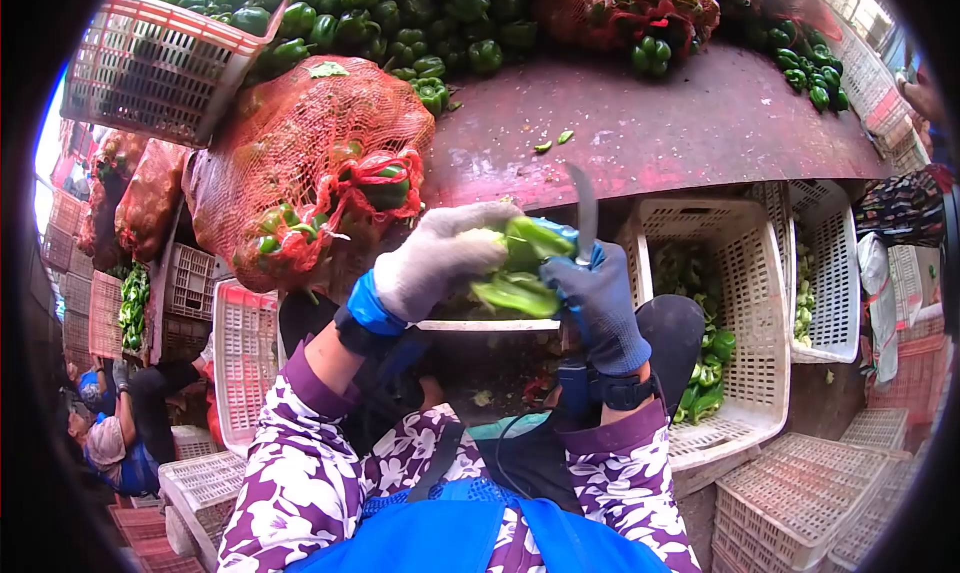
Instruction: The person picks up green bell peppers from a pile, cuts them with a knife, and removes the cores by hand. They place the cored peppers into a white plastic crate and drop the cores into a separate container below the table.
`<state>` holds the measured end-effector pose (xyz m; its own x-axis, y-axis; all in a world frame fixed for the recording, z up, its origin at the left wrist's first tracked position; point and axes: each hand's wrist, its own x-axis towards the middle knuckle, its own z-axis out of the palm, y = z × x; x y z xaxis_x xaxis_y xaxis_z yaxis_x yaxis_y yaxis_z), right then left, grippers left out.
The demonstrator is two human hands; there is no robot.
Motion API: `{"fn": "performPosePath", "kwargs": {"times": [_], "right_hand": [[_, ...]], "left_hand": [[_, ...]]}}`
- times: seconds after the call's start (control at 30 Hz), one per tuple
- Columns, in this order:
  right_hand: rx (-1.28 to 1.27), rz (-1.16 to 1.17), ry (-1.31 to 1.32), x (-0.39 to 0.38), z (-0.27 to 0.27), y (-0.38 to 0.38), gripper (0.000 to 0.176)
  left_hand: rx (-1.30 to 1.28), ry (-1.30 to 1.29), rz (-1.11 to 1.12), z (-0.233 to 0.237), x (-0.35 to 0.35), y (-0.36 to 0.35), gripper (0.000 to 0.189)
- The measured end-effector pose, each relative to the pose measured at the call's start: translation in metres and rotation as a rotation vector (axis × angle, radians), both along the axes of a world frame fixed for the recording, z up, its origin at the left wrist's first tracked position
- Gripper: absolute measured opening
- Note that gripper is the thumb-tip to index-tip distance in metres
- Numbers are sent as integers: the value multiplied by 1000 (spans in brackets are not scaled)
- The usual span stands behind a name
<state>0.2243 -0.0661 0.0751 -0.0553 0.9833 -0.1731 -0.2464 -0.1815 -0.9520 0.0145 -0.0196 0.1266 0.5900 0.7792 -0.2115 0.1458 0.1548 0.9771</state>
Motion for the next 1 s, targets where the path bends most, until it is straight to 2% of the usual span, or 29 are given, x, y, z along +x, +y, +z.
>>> {"fn": "performPosePath", "kwargs": {"times": [0.07, 0.13, 0.2, 0.3, 0.33, 0.37, 0.4, 0.43, 0.47, 0.5, 0.53, 0.57, 0.6, 0.63, 0.67, 0.7, 0.77, 0.8, 0.87, 0.9, 0.97, 1.0], "right_hand": [[15, -19, 83, 3, -1, -1, 28], [-2, -67, 73, 2, -5, 2, 27], [-16, -104, 88, 2, -3, 3, 28], [-20, -183, 344, 10, 6, -2, 34], [66, -157, 494, 18, 8, -5, 40], [212, -94, 686, 26, 8, -4, 50], [213, -25, 970, 33, 16, -5, 55], [350, 88, 1202, 44, 8, -5, 58], [463, 244, 1428, 55, 0, -5, 62], [677, 416, 1517, 60, -9, 4, 63], [881, 614, 1580, 64, -17, 13, 64], [852, 566, 1646, 70, -11, 11, 62], [815, 470, 1697, 72, -9, 7, 62], [779, 374, 1743, 72, -10, 5, 61], [768, 380, 1709, 74, -13, 7, 62], [759, 385, 1672, 76, -16, 8, 63], [661, 279, 1666, 73, -19, 5, 64], [612, 227, 1659, 71, -21, 4, 65], [559, 305, 1499, 78, -23, 9, 72], [452, 185, 1469, 75, -18, 4, 68], [211, -64, 1426, 68, -12, -7, 60], [114, -126, 1284, 68, -10, -4, 58]], "left_hand": [[-140, -84, 71, 12, 8, -13, 59], [-159, -47, 141, 9, 4, -9, 60], [-32, -42, 162, -6, -2, 0, 60], [-210, -306, 504, -26, 1, 0, 42], [-199, -371, 522, -35, -3, 10, 35], [-126, -345, 477, -35, -1, 10, 44], [64, -126, 369, -42, 3, 12, 50], [243, 96, 263, -50, 7, 14, 56], [301, 349, 102, -31, 13, 11, 68], [589, 389, -21, -36, 9, 20, 65], [695, 524, -73, -32, 12, 35, 61], [795, 660, -127, -25, 14, 56, 58], [984, 737, -74, -31, 16, 83, 47], [1045, 803, -75, -22, 19, 113, 45], [1022, 1066, -107, -11, 25, 144, 43], [1073, 1194, -121, -11, 22, 175, 48], [1061, 1433, -23, -29, 16, 226, 58], [1066, 1518, 28, -39, 9, 243, 56], [968, 1720, 116, -79, -15, 290, 53], [923, 1831, 144, -95, -18, 304, 52], [779, 1893, 126, -79, 2, 299, 48], [795, 1826, 121, -86, -5, 310, 43]]}}
